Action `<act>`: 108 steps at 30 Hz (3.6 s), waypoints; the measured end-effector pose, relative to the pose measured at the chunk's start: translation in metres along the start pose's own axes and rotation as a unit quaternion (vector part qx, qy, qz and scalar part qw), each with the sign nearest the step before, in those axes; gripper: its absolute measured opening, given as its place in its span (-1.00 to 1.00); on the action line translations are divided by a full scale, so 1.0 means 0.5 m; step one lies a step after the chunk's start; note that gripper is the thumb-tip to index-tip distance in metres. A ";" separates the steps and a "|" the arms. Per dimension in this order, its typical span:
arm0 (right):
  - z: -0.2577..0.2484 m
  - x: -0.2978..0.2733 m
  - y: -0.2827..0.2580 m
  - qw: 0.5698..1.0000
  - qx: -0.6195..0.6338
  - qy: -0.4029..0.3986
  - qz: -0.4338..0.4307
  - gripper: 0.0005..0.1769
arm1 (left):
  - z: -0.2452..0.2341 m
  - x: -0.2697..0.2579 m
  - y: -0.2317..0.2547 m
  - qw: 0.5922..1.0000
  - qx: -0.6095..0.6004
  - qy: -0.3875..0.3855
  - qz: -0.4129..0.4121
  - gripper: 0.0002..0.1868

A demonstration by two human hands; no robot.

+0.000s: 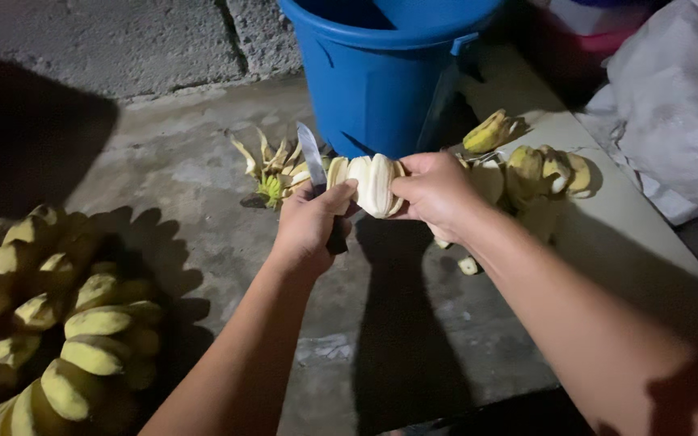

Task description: The person repeatedly cuts bananas from a bunch, trims the ends, and peels them one by one. The peeled bananas are placed into a blue bucket while the peels are discarded on the table.

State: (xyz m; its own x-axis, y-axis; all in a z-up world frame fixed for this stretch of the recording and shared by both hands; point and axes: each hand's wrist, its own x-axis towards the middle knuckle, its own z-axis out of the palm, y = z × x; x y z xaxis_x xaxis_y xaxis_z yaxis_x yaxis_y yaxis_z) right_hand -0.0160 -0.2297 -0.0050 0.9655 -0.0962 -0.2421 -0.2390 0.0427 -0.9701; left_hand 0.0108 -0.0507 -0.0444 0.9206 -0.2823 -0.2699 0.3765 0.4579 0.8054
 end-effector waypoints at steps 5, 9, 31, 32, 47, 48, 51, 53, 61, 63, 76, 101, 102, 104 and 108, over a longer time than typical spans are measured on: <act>-0.027 -0.013 -0.020 0.997 -0.059 0.048 0.020 -0.61 | 0.030 -0.002 -0.005 0.999 0.036 -0.004 -0.015 -0.81; -0.055 -0.014 -0.011 0.992 -0.072 0.095 0.040 -0.61 | 0.057 -0.011 -0.010 0.991 0.129 0.035 0.008 -0.79; -0.090 -0.001 -0.007 0.981 -0.146 0.125 0.013 -0.73 | 0.149 -0.017 -0.028 0.936 0.287 0.009 0.205 -0.55; -0.090 -0.002 -0.010 0.985 -0.132 0.114 0.005 -0.74 | 0.148 -0.018 -0.024 0.935 0.302 0.015 0.187 -0.54; -0.108 0.003 -0.009 0.985 -0.121 0.093 0.082 -0.70 | 0.129 -0.012 -0.019 0.962 0.263 -0.045 0.052 -0.63; -0.111 0.005 -0.006 0.983 -0.125 0.103 0.085 -0.69 | 0.128 -0.010 -0.021 0.963 0.265 -0.042 0.032 -0.63; -0.119 0.006 0.001 0.989 -0.092 0.091 0.067 -0.67 | 0.130 -0.001 -0.031 0.964 0.247 -0.076 0.057 -0.63; -0.123 0.003 0.003 0.990 -0.077 0.090 0.073 -0.66 | 0.128 0.006 -0.036 0.974 0.207 -0.095 0.023 -0.65; -0.119 -0.026 -0.017 0.980 -0.090 0.097 0.147 -0.47 | 0.131 0.022 -0.041 0.971 0.205 -0.125 -0.013 -0.66; -0.116 -0.031 -0.018 0.981 -0.068 0.091 0.158 -0.51 | 0.139 0.025 -0.041 0.967 0.213 -0.137 0.024 -0.63; -0.143 -0.037 -0.018 0.989 -0.070 0.061 0.114 -0.65 | 0.163 0.011 -0.049 0.963 0.226 -0.140 0.052 -0.64; -0.254 -0.022 0.075 0.963 -0.025 0.267 0.013 -0.19 | 0.279 0.051 -0.213 0.990 -0.031 -0.045 -0.128 -0.79; -0.258 -0.024 0.074 0.962 -0.008 0.271 0.008 -0.15 | 0.285 0.052 -0.218 0.992 -0.046 -0.061 -0.098 -0.79; -0.259 -0.024 0.070 0.959 -0.041 0.280 0.022 -0.18 | 0.289 0.056 -0.214 0.991 -0.018 -0.088 -0.097 -0.80; -0.256 -0.029 0.068 0.962 -0.035 0.266 0.042 -0.17 | 0.294 0.065 -0.201 0.987 -0.019 -0.068 -0.141 -0.70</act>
State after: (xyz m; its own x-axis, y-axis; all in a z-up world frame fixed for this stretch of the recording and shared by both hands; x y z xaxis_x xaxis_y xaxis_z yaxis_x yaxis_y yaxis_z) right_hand -0.0516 -0.3542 -0.0367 0.7567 -0.5921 -0.2773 -0.3388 0.0076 -0.9408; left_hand -0.0123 -0.2299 -0.0564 0.7567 -0.5128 -0.4055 0.6224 0.3753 0.6868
